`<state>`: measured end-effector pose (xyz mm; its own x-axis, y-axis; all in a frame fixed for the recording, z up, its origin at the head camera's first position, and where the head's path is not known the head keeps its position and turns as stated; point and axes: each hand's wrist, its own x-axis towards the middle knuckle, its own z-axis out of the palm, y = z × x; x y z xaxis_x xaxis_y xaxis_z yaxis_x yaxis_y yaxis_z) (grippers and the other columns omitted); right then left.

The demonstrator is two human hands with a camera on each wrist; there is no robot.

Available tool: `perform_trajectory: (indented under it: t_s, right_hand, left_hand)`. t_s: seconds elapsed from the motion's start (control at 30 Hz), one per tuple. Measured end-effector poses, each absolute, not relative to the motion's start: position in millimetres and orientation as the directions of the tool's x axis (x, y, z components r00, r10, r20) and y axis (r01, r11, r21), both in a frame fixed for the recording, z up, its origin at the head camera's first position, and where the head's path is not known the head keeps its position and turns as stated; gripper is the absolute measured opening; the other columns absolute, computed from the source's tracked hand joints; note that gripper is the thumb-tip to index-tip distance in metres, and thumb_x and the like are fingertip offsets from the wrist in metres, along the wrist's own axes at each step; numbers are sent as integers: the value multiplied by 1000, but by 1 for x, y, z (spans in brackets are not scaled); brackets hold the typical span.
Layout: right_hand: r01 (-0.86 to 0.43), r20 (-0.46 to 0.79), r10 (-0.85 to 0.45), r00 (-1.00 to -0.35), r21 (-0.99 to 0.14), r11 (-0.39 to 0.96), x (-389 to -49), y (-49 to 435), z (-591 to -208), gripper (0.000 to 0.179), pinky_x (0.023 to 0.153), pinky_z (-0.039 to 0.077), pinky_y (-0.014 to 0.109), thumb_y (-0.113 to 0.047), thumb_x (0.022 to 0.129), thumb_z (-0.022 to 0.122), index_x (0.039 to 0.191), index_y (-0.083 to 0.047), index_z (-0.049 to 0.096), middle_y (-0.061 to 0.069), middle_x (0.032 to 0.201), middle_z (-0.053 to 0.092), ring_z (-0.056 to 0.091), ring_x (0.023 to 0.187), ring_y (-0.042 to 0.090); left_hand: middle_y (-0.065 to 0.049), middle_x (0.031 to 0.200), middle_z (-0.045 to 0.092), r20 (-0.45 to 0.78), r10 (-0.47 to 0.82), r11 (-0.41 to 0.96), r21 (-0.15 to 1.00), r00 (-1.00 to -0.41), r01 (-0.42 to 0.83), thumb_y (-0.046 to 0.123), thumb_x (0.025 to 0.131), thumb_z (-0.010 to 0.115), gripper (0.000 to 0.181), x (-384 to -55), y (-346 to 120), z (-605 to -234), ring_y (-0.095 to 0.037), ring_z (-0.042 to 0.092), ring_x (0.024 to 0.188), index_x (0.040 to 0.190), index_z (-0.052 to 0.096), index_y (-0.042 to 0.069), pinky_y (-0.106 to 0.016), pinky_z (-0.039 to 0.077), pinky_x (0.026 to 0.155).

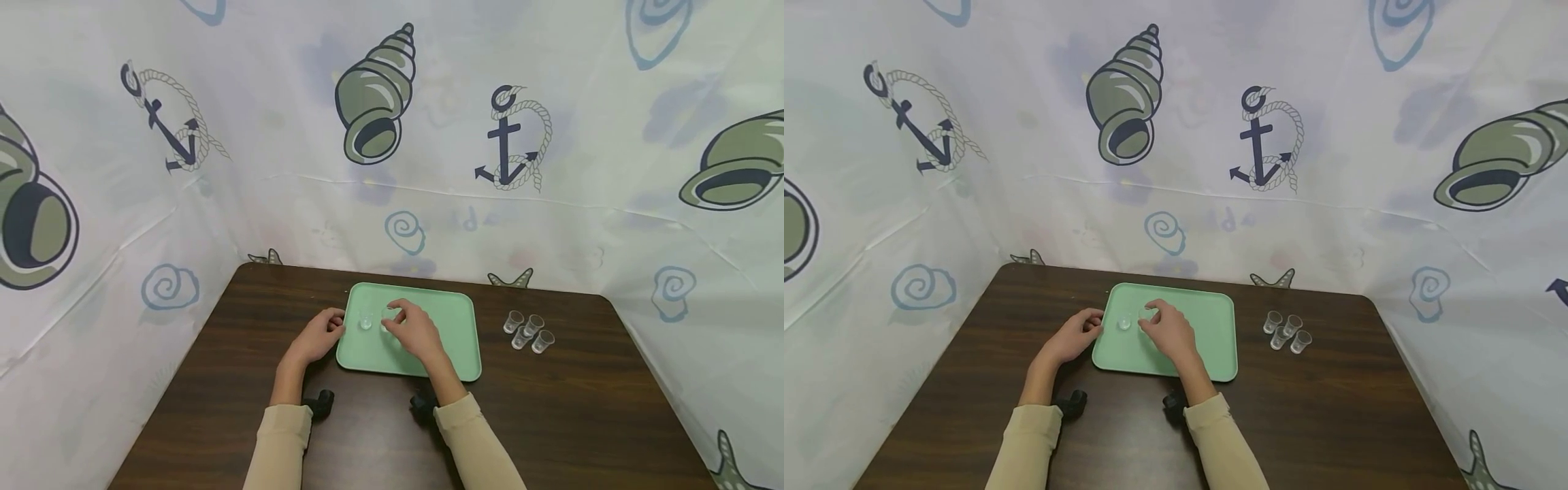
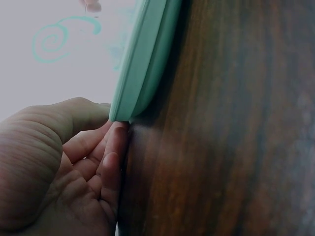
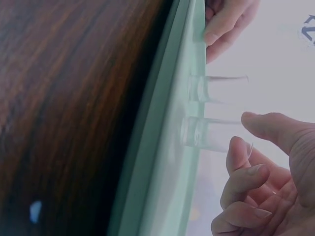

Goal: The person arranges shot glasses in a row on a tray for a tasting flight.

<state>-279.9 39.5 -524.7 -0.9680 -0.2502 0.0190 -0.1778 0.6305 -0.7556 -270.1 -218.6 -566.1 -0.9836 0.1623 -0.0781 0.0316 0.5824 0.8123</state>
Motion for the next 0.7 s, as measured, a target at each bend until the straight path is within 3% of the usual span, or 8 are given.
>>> perform_trajectory:
  t_s: [0.7]
  right_hand:
    - [-174, 1, -253, -967, -731, 660, -283, 31, -525, 43, 61, 47, 35, -35, 101, 76, 140, -16, 69, 3, 98, 73, 61, 69, 16]
  left_hand:
    - [-19, 129, 62, -88, 163, 592, 805, -983, 26, 16, 111, 57, 45, -270, -218, -565, -31, 61, 116, 152, 53, -2, -52, 52, 104]
